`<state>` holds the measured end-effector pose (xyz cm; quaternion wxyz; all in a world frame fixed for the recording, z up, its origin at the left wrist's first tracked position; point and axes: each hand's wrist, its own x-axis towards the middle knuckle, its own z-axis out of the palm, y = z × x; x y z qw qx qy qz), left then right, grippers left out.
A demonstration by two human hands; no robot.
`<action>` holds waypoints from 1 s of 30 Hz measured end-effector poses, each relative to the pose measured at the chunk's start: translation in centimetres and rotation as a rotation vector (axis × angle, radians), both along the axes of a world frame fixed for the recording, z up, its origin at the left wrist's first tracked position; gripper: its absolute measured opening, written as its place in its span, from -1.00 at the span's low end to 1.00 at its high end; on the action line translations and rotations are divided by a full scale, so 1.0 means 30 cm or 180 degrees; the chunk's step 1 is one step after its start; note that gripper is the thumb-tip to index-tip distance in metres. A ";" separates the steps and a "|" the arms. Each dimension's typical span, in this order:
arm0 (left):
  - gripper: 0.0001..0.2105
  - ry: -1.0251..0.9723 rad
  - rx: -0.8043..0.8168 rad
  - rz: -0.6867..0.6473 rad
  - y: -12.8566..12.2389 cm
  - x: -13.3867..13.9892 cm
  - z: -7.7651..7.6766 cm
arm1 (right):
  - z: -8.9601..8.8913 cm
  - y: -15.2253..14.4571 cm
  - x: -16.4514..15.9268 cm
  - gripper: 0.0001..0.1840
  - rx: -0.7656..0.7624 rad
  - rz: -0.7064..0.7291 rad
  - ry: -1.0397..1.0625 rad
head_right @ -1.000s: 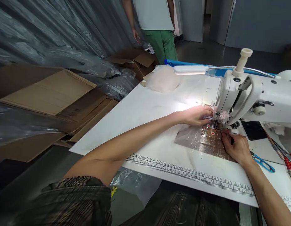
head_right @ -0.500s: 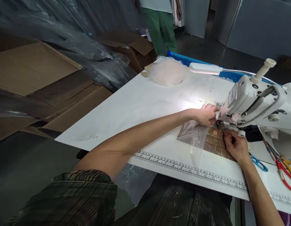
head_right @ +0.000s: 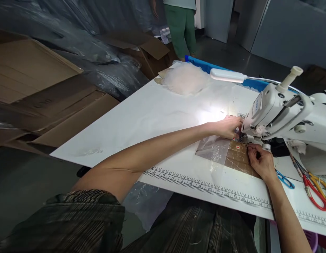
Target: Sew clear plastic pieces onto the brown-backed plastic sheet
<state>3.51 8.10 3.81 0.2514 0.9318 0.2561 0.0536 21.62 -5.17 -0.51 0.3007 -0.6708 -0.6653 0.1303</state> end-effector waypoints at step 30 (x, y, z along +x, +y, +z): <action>-0.71 -0.0366 0.1174 -0.0006 0.018 0.006 -0.111 | -0.008 -0.015 0.014 -0.63 -0.0019 0.0141 0.0075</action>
